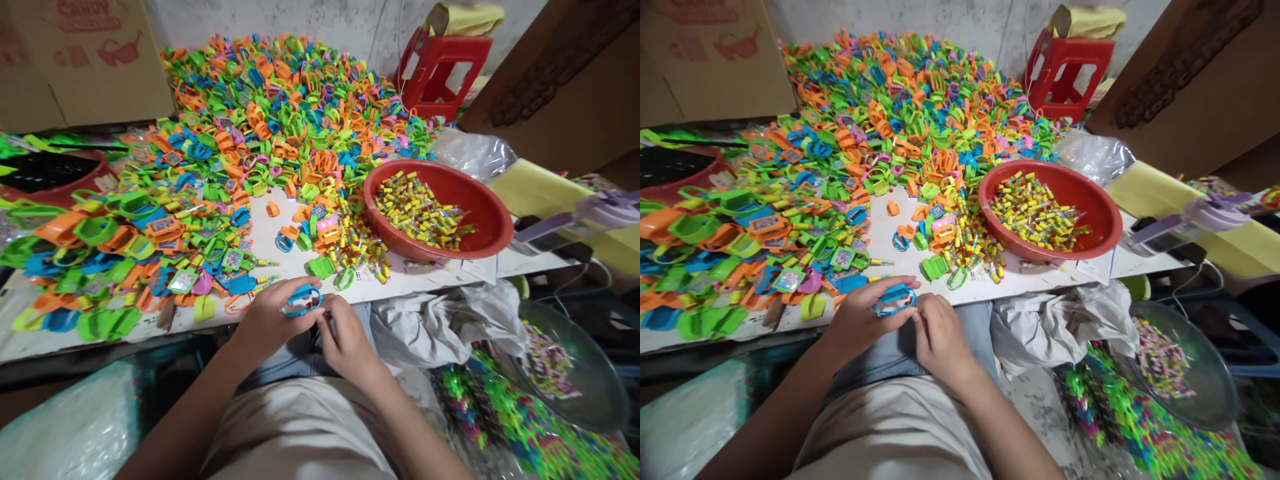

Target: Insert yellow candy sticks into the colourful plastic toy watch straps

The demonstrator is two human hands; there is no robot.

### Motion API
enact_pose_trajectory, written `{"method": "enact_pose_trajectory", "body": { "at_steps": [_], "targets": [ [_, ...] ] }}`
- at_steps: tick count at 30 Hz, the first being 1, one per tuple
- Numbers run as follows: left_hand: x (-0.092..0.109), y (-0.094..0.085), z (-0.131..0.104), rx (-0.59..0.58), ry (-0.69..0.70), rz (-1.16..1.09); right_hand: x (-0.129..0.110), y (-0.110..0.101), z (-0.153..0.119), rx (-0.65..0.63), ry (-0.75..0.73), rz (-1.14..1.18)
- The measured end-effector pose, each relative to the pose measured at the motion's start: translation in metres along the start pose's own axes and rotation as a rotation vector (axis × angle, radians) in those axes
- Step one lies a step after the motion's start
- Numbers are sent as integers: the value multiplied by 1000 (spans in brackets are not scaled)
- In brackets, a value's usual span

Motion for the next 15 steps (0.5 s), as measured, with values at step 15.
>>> {"method": "enact_pose_trajectory", "body": {
  "at_steps": [15],
  "targets": [
    [-7,2,-8,-92,11,65,-3,-6,-5,23,-44,-54]
  ]
}}
Point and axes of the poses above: each hand's wrist, its own z-axis towards the middle knuckle, its own y-axis out of the palm, x = y × z, the point moved 4 cm from there along z, towards the middle knuckle, and after that the axes turned 2 degrees about x, right-handed, at the moved point
